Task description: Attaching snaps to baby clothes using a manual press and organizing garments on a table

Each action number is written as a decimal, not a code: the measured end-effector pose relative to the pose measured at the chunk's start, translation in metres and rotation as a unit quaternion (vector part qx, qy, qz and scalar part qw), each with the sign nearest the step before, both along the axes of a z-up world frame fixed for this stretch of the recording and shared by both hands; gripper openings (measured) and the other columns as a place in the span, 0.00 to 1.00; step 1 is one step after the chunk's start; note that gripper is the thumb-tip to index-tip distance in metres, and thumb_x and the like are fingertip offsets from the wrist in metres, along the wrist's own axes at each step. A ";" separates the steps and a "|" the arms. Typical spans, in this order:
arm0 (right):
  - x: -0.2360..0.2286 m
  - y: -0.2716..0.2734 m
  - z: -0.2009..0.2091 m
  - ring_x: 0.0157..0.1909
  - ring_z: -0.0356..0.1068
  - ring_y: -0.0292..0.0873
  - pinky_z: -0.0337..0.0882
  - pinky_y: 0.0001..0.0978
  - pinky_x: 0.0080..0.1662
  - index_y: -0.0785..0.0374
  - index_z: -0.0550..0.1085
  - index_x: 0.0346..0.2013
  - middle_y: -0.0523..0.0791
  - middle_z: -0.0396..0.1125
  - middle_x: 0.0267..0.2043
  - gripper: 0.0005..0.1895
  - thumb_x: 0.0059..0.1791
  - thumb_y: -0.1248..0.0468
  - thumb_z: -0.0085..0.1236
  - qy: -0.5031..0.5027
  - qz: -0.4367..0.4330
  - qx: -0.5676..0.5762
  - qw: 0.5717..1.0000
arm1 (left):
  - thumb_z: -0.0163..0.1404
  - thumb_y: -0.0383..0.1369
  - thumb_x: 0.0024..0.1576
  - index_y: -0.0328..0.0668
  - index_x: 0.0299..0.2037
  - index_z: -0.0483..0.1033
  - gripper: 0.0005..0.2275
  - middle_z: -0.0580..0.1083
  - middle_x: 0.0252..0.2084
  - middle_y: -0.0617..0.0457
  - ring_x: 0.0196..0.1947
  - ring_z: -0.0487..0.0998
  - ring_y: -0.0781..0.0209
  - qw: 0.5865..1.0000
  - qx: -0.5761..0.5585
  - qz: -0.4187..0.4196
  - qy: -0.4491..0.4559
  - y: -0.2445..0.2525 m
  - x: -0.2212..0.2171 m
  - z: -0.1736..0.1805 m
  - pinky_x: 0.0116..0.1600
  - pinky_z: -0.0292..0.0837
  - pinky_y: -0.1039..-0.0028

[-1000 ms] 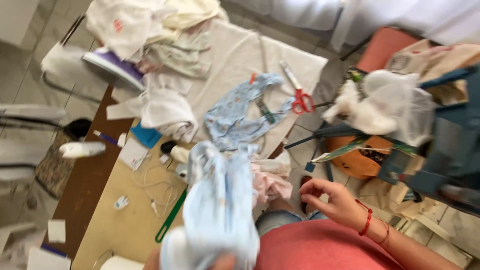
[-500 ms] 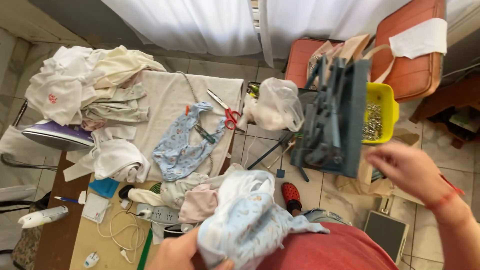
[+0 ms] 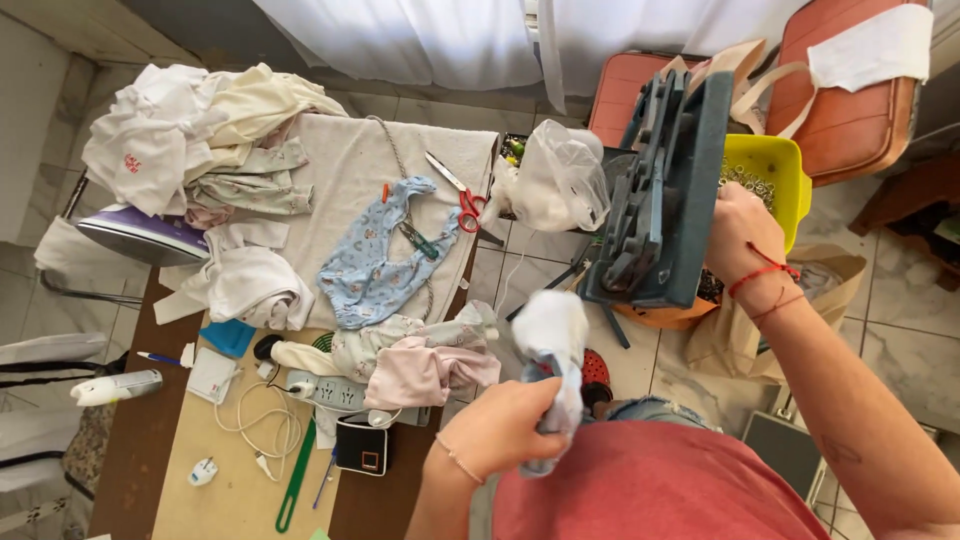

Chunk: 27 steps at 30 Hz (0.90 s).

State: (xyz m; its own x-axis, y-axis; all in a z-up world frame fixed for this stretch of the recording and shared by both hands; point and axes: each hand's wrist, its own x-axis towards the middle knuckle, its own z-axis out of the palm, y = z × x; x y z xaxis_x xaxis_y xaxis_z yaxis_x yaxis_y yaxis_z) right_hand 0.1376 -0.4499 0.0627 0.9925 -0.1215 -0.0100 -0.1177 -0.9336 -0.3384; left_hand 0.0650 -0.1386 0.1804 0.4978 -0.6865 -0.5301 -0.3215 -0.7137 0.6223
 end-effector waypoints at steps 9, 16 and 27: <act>0.000 0.008 0.012 0.24 0.57 0.46 0.55 0.35 0.25 0.66 0.58 0.16 0.46 0.54 0.20 0.13 0.41 0.63 0.46 0.053 0.000 0.080 0.995 | 0.48 0.36 0.42 0.44 0.27 0.67 0.08 0.70 0.23 0.55 0.24 0.67 0.64 0.986 -0.109 0.022 0.126 -0.014 0.023 0.003 0.30 0.59 0.75; -0.008 0.027 0.006 0.20 0.55 0.42 0.55 0.30 0.24 0.64 0.59 0.12 0.44 0.55 0.16 0.14 0.41 0.63 0.44 0.116 0.019 0.164 0.979 | 0.50 0.35 0.43 0.44 0.26 0.65 0.07 0.66 0.22 0.60 0.23 0.62 0.72 0.961 -0.187 0.125 0.164 -0.018 0.024 -0.004 0.29 0.57 0.80; -0.034 0.064 0.021 0.15 0.53 0.35 0.55 0.23 0.22 0.61 0.60 0.06 0.41 0.56 0.09 0.17 0.40 0.63 0.41 0.204 0.043 0.296 0.932 | 0.50 0.33 0.44 0.44 0.31 0.68 0.07 0.69 0.24 0.60 0.23 0.64 0.72 0.957 -0.182 0.147 0.174 -0.019 0.034 -0.013 0.30 0.60 0.80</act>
